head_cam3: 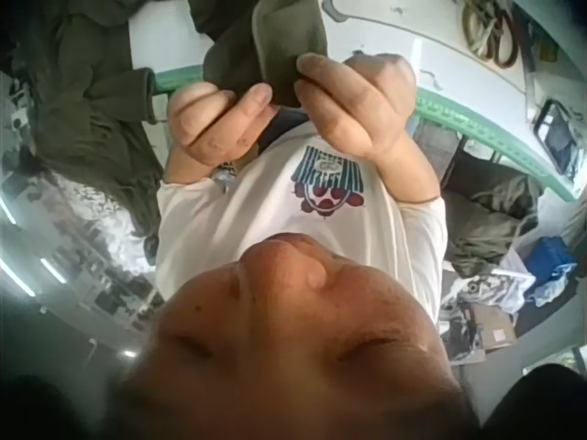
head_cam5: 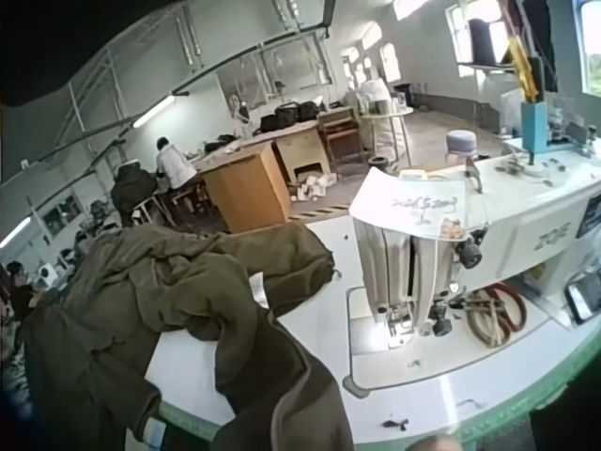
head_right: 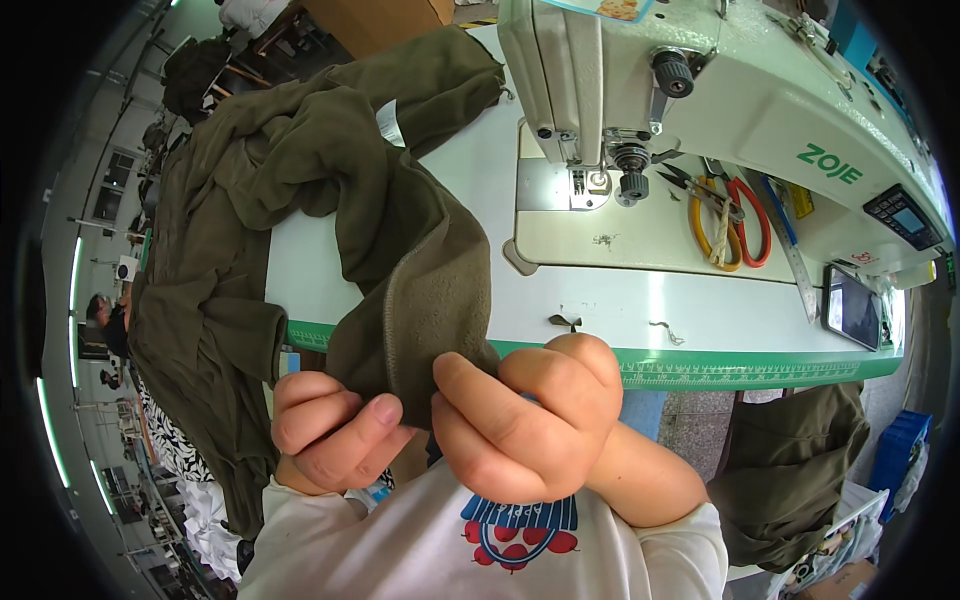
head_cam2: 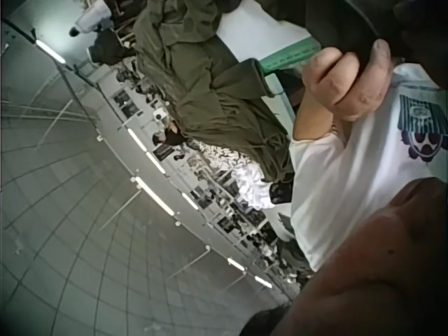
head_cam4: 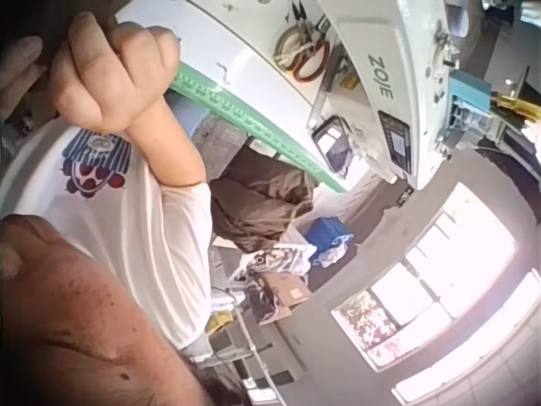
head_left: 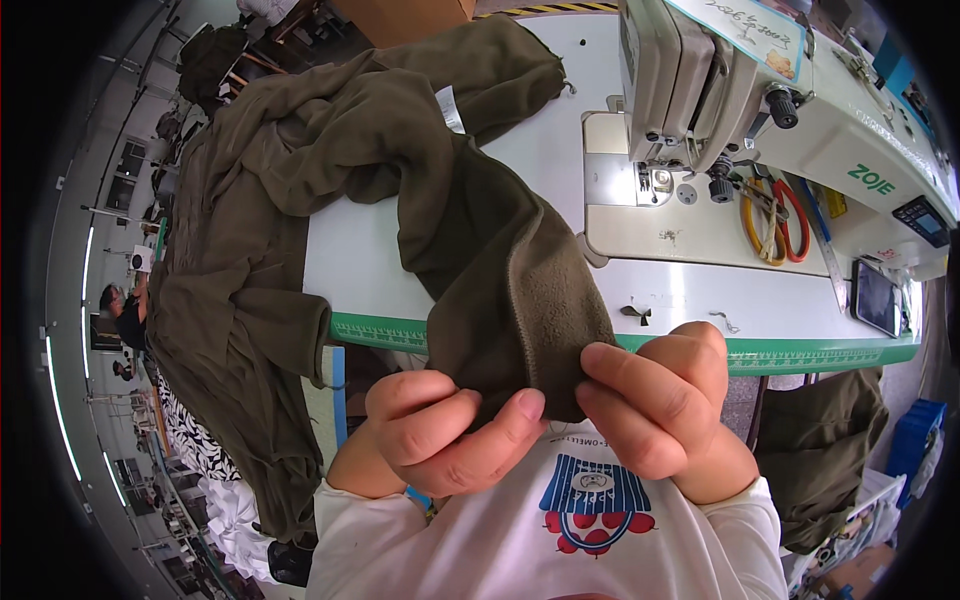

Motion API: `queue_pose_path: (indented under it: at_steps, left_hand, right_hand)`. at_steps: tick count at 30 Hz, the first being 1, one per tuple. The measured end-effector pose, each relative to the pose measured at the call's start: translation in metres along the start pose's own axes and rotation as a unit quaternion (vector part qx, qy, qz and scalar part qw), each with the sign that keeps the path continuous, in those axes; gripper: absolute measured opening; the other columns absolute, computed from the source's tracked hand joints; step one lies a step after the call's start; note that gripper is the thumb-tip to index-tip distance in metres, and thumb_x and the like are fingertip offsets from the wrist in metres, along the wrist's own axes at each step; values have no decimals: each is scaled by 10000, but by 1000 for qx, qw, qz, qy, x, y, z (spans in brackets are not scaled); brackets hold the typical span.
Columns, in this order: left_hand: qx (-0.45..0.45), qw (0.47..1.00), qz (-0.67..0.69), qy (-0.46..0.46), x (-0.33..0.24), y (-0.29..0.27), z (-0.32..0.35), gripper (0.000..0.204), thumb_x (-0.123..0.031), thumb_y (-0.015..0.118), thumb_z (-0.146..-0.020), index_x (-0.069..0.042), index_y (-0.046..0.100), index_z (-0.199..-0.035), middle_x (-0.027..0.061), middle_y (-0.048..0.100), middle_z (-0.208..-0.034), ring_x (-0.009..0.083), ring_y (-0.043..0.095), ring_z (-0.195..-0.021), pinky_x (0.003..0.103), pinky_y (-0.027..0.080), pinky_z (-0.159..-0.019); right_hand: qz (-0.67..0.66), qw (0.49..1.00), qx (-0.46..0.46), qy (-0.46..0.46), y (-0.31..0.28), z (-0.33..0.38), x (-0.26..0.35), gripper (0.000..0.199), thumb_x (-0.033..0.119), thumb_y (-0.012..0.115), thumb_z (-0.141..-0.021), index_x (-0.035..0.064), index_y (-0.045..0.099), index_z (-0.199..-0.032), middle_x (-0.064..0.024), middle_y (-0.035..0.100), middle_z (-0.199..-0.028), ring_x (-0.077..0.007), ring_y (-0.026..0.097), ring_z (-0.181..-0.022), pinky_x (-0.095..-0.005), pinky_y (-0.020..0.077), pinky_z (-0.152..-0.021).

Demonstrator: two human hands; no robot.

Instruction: The person trims fabric and threads on a garment sleeve cuff using thread snips, sews the cuff on a sewing machine, and trims the remaining threads with the snips.

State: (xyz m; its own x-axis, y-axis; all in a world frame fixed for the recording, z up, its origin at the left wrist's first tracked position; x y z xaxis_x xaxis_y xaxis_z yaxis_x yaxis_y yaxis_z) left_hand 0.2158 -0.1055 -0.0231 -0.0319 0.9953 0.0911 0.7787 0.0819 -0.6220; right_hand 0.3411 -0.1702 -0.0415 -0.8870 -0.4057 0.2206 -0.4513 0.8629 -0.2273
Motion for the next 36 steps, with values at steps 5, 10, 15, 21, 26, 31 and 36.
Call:
queue_pose_path:
  at_steps: [5,10,15,21,26,31,36]
  left_hand:
    - [-17,1000,-2,20,1,0,10,134,-166,731,-729,-151,706,-859,-132,638,-993,89,435,-809,217,367,-572]
    - [-2,1000,3,6,1,-1,12,191,-160,763,-708,-154,704,-889,-129,618,-997,87,438,-815,220,368,-565]
    - [-32,995,95,-28,14,-2,5,277,-87,804,-632,-106,715,-894,-29,602,-1001,132,471,-730,251,368,-540]
    - [53,986,134,-82,23,5,-7,206,-81,781,-665,-146,675,-829,40,548,-975,183,520,-711,283,425,-522]
    - [84,962,215,-148,34,7,-12,191,-139,810,-697,-150,668,-825,33,590,-929,155,543,-669,260,421,-530]
    - [78,943,272,-176,41,14,-12,260,-182,848,-693,-140,650,-856,57,629,-896,141,560,-648,256,418,-543]
    - [85,930,307,-181,46,16,-13,285,-169,843,-710,-107,614,-868,57,634,-834,142,575,-660,256,423,-565]
  right_hand:
    - [-7,1000,4,-3,3,4,1,206,223,599,-626,125,632,-805,-24,688,-929,-144,467,-670,-271,320,-544]
    - [-28,1000,9,8,4,4,-1,211,202,610,-619,129,642,-815,-26,681,-919,-140,468,-663,-266,323,-533]
    - [-96,993,31,59,19,2,-14,389,161,662,-581,115,723,-962,3,579,-822,-133,475,-612,-263,366,-518]
    - [-212,963,81,147,29,1,-27,369,104,675,-581,90,719,-947,-29,567,-811,-184,489,-633,-292,388,-548]
    - [-281,934,108,195,32,3,-31,359,50,654,-567,88,704,-921,-47,589,-827,-210,514,-667,-320,406,-609]
    - [-324,911,133,218,36,9,-37,344,41,668,-584,79,689,-925,-53,615,-848,-218,550,-718,-336,417,-654]
    - [-344,900,153,222,38,7,-37,328,28,672,-615,69,678,-940,-57,629,-843,-224,567,-738,-342,428,-677]
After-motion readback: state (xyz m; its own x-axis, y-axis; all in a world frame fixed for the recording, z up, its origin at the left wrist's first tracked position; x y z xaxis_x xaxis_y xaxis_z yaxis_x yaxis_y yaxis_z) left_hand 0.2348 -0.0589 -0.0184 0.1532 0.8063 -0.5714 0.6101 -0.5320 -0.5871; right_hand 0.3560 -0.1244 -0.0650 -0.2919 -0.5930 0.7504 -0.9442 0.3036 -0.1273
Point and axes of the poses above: each hand's wrist, its own z-axis away from the middle knuckle, its own y-axis out of the palm, x = y × z, the point moved 8 cm from there along -z, towards the middle knuckle
